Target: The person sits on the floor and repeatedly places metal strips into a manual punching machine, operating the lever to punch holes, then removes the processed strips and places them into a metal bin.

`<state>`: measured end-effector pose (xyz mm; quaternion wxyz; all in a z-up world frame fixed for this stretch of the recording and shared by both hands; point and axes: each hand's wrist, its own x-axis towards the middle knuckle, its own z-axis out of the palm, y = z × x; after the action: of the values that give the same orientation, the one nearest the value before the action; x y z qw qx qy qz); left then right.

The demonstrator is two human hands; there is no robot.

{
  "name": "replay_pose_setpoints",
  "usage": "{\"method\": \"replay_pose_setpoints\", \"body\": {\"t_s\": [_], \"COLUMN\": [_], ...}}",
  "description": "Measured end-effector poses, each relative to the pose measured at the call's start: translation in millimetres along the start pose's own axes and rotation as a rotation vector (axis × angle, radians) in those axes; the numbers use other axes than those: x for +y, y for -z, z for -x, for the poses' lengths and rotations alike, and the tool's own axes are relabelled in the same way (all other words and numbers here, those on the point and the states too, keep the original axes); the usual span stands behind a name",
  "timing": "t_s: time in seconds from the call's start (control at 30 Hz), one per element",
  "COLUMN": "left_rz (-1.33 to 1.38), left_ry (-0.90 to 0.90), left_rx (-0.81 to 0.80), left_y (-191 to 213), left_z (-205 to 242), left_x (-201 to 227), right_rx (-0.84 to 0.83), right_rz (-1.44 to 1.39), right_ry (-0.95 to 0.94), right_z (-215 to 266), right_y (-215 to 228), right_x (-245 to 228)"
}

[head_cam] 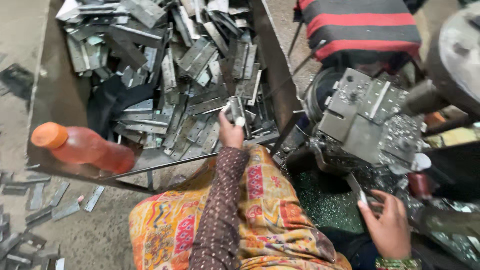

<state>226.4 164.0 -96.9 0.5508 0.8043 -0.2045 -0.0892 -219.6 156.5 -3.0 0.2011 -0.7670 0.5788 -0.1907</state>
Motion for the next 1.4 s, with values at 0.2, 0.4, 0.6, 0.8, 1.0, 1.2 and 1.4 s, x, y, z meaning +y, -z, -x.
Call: {"method": "replay_pose_setpoints", "body": {"t_s": [0.2, 0.4, 0.6, 0.8, 1.0, 1.2, 1.4], "left_rz": [0.252, -0.17, -0.445, -0.441, -0.422, -0.418, -0.417], "left_ry": [-0.094, -0.488, -1.024, -1.031, -1.01, -0.973, -1.0], "left_rx": [-0.33, -0.508, -0.313, -0.307, -0.284, -0.391, -0.333], "left_y": [48.2, -17.8, -58.8, -85.2, -111.3, -104.9, -105.6], "left_z": [71.5, 130.2, 196.9, 203.9, 183.6, 181.4, 174.8], "left_x": [128.2, 198.5, 178.7, 166.1, 177.7, 176.0, 170.7], "right_rx": [0.042, 0.034, 0.069, 0.055, 0.058, 0.05, -0.109], "right_rz": [0.011, 0.044, 0.046, 0.056, 0.053, 0.18, 0.243], "right_ry": [0.036, -0.009, 0.008, 0.05, 0.048, 0.121, 0.031], "right_z": [-2.4, 3.2, -1.5, 3.3, -0.8, 18.1, 49.2], "right_y": [5.9, 5.9, 2.5, 2.1, 3.8, -48.2, -137.9], "right_x": [-23.6, -23.1, -20.2, -20.9, -19.1, 36.0, 94.0]}}
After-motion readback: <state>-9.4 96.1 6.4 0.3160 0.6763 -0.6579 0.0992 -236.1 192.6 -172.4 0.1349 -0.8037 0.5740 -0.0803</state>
